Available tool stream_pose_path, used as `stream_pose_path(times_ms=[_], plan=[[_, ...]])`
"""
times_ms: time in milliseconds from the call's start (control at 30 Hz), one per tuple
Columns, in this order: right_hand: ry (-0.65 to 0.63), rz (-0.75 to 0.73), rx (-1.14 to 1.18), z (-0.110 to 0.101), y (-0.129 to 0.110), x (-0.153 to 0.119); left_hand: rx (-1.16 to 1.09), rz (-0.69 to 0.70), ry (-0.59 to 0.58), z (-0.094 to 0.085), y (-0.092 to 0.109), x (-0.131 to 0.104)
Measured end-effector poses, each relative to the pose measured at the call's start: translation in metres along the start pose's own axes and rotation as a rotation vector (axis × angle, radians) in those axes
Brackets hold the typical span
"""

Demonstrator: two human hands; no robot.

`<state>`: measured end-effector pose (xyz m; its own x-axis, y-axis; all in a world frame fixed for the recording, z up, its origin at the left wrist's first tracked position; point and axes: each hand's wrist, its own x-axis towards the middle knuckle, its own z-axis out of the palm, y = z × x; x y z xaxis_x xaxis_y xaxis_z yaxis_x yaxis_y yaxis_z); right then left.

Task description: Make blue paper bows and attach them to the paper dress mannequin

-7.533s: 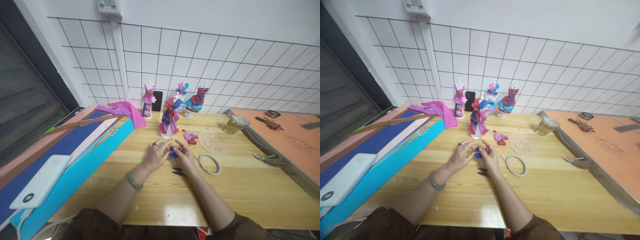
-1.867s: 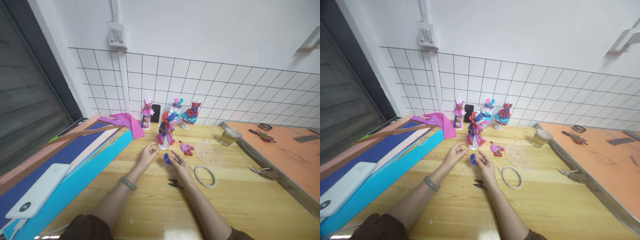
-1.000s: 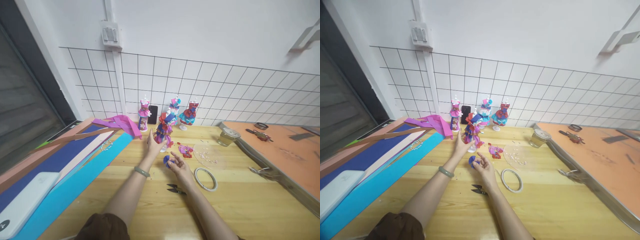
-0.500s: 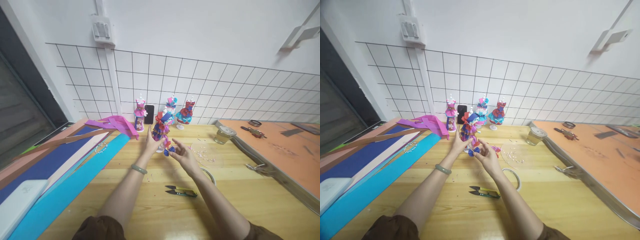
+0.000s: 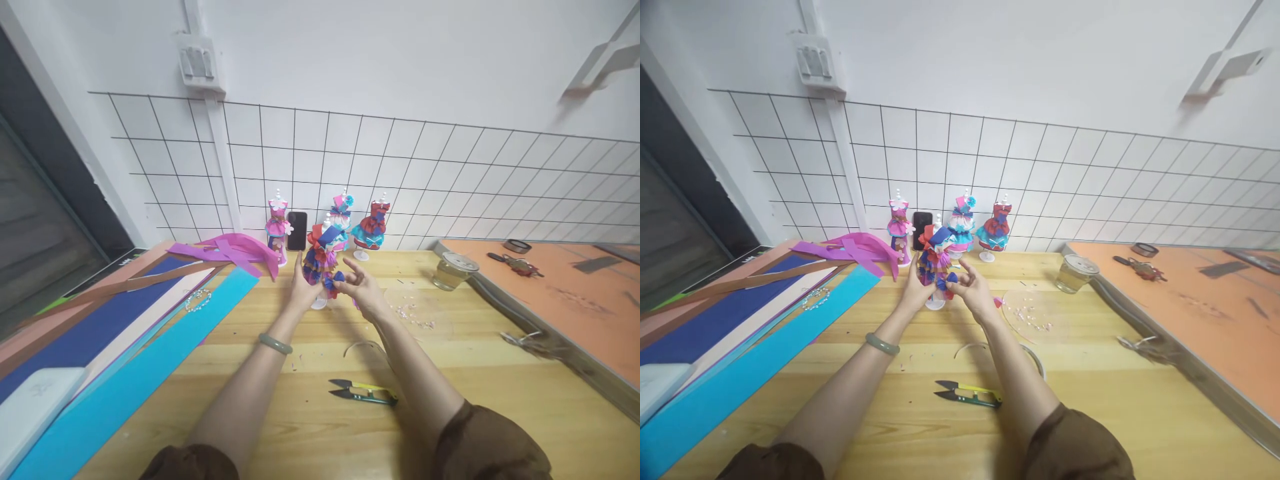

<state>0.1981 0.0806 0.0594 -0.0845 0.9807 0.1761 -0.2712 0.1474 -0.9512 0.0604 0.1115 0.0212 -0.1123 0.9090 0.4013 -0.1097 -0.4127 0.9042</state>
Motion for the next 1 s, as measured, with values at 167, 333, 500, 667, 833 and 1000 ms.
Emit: stream_pose_path(times_ms=[167,333,500,667,833,1000], plan=[[-0.039,-0.024,-0.011,-0.002,0.005,0.010,-0.062,0.015,-0.040,0.000,0.000,0.000],[-0.045,-0.017,-0.040,-0.006,-0.001,0.011,-0.059,0.000,-0.048,-0.001,-0.002,0.000],[-0.035,0.009,-0.027,-0.009,-0.006,0.010,-0.035,-0.013,-0.045,-0.003,-0.004,0.000],[0.049,0.094,0.007,-0.012,-0.001,0.013,-0.050,0.004,-0.062,-0.002,0.001,-0.001],[0.112,0.230,0.104,-0.018,0.008,0.020,-0.056,0.007,-0.049,-0.001,0.005,-0.001],[0.094,0.287,0.111,-0.020,0.011,0.024,-0.094,-0.006,-0.068,-0.001,0.002,0.000]])
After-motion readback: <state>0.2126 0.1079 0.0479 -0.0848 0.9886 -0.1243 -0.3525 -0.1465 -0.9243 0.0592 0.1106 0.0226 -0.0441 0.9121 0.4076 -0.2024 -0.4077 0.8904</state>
